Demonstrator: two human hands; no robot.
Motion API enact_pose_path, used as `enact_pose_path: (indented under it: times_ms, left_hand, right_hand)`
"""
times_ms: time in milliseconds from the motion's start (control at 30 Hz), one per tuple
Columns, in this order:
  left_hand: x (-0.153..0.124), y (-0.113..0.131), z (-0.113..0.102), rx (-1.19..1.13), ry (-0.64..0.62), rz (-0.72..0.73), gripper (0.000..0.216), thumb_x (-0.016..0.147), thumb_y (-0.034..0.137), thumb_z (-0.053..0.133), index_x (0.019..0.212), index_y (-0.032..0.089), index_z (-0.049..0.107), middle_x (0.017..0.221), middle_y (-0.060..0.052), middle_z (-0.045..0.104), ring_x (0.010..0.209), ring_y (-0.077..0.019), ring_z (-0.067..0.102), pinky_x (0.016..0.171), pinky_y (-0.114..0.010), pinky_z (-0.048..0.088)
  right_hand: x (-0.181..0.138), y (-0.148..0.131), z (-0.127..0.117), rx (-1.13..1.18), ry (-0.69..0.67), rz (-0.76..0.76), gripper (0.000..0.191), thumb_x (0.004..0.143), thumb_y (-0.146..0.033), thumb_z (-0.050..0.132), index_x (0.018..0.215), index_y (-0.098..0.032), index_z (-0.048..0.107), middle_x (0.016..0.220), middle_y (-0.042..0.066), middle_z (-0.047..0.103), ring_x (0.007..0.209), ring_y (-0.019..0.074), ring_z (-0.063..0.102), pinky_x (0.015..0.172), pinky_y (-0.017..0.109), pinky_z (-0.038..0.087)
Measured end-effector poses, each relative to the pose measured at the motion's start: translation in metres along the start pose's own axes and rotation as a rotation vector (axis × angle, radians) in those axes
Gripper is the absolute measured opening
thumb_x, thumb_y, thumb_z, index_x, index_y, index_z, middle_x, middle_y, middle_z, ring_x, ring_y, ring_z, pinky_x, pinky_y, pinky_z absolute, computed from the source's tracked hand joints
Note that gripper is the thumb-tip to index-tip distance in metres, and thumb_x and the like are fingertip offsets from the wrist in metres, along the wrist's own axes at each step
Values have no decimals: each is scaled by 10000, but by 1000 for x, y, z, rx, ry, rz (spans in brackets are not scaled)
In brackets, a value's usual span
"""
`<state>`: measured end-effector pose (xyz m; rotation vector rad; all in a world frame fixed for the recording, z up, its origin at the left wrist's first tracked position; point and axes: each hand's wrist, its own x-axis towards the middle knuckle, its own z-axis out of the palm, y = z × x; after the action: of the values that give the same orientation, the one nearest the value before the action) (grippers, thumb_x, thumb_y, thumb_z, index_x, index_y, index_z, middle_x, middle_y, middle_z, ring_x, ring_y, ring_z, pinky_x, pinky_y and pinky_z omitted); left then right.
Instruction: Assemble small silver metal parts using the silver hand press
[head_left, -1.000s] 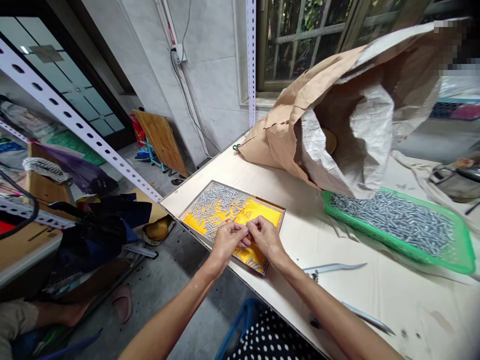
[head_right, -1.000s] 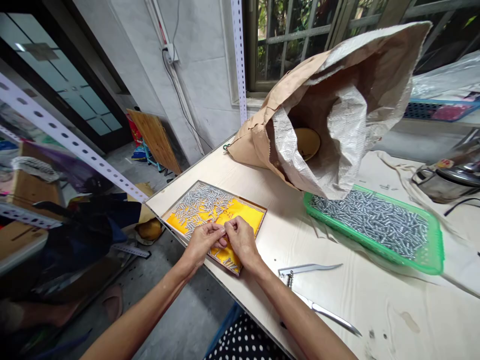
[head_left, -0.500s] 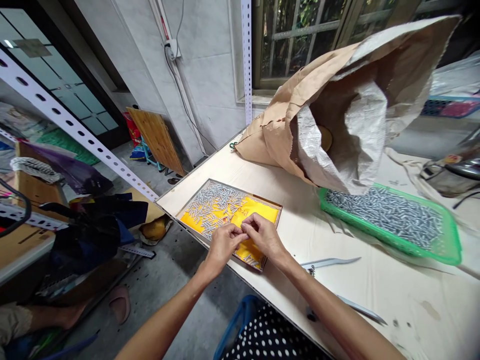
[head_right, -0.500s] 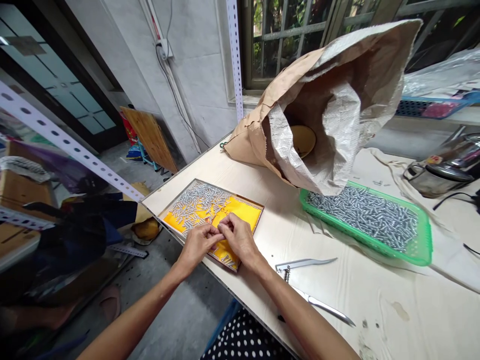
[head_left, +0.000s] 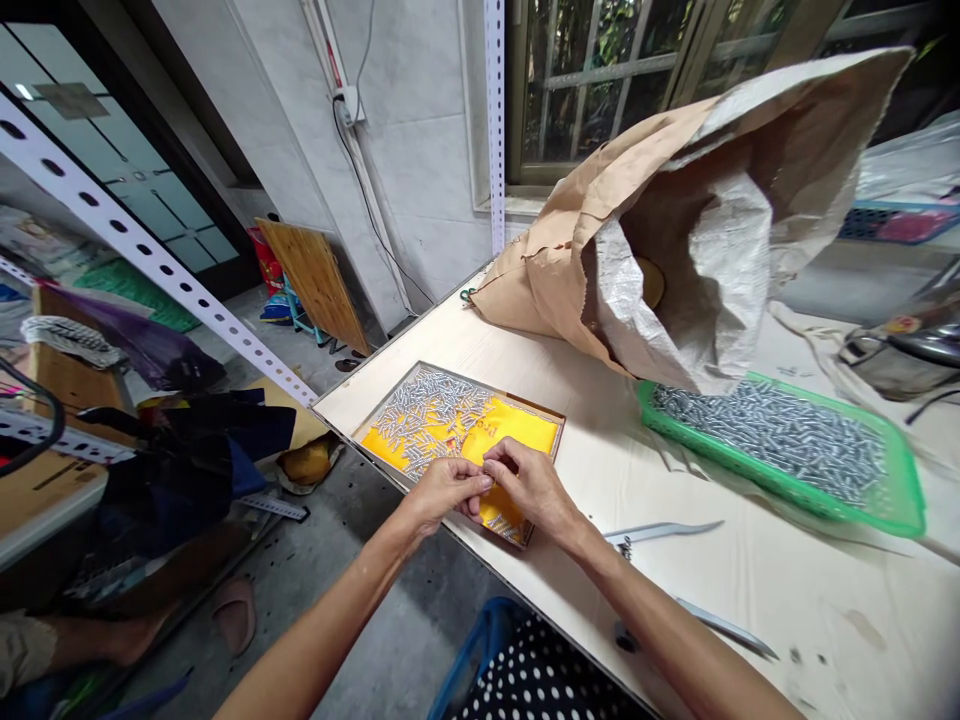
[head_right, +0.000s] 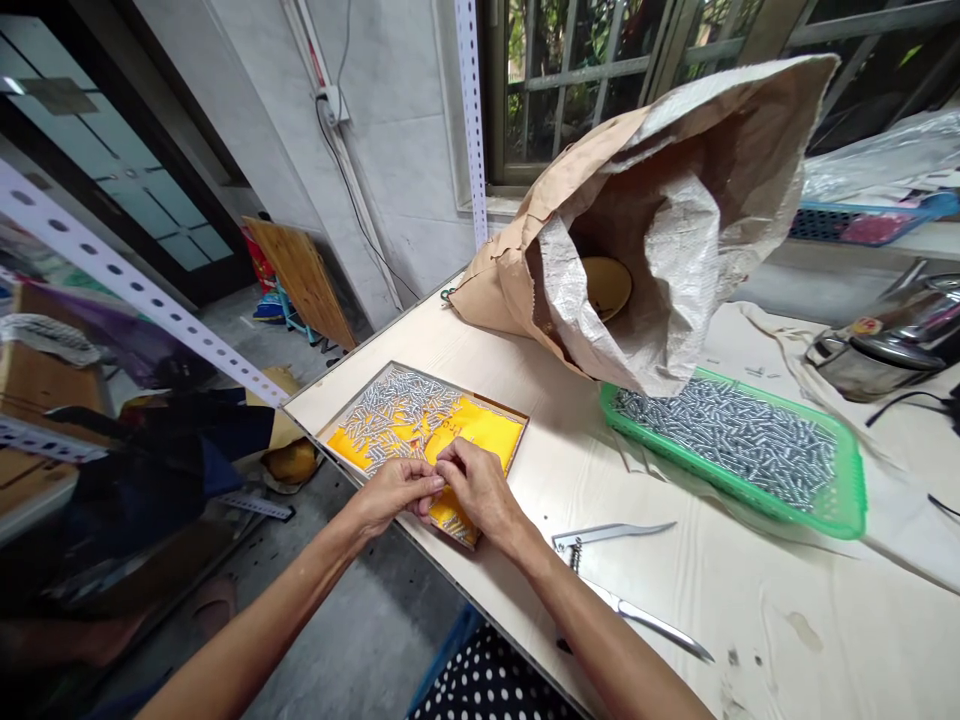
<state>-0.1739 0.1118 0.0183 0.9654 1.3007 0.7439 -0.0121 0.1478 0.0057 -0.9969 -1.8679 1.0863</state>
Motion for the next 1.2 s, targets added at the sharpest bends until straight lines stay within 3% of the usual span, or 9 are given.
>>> enact_pose_path:
  times_ms: [100,167,300,433,533,667,867,1033,1200]
  left_hand:
    - [2,1,0,125,40,5,334,707,465,683,761,140,632,480,40,554,431,-119,539,496,-235,450]
    - [3,2,0,304,98,40,279,756,390,635,837,127,680,463,43,542,412,-125,526,477,-232,424]
    - [7,4,1,566,288,194,241,770,258,621,951,152,739,589,1,643,455,-130,550,491,-231,411]
    - [10,1,-5,491,398,200,248,823,280,584,961,158,749,625,-14,665,426,-125,538,446,-229,406]
    - [10,2,-10,406,443,171,264,835,293,589,998,151,740,587,8,636,413,-115,528,426,-217,414]
    - [11,8,-12,351,490,126,288,866,270,567,1065,122,715,513,38,576,410,-108,520,418,-207,429]
    - [26,4,-3,259,536,138,310,846,255,616,1100,87,670,685,7,644,425,-74,521,401,-196,440]
    - [34,1,5,196,434,174,372,755,437,707,927,110,665,539,46,579,413,-93,523,404,-193,427]
    - [31,1,3,240,323,147,367,735,514,668,717,160,576,428,68,508,352,-85,462,378,-185,355]
  right_hand:
    - [4,7,-1,-118,-39,2,129,901,-185,525,804,-191,609,774,-1,655,698,130,578,650,244,405]
    - [12,11,-2,-317,-48,-24,154,917,-169,507,829,-180,632,845,34,648,757,147,573,685,260,405]
    - [44,12,-4,-770,-109,-207,190,937,-181,501,1005,-205,676,1016,86,615,935,213,532,774,316,387]
    - [75,11,3,-968,-321,-422,176,925,-193,531,985,-209,696,1045,107,621,1022,262,501,824,363,371]
    - [84,14,11,-1006,-372,-445,211,931,-145,483,965,-174,689,1053,132,632,1037,268,510,839,369,375]
    - [84,27,16,-903,-308,-330,240,930,-95,437,1001,-149,660,1039,145,652,1000,255,542,835,347,395]
    - [75,39,9,-773,-169,-175,233,946,-118,411,988,-151,638,984,114,674,881,205,584,750,301,427]
    - [59,36,10,-138,61,43,210,905,-264,490,818,-172,658,771,14,676,699,136,584,651,246,415]
    - [42,39,12,190,1,220,257,800,-398,567,717,-172,657,634,-17,615,561,113,509,539,234,379]
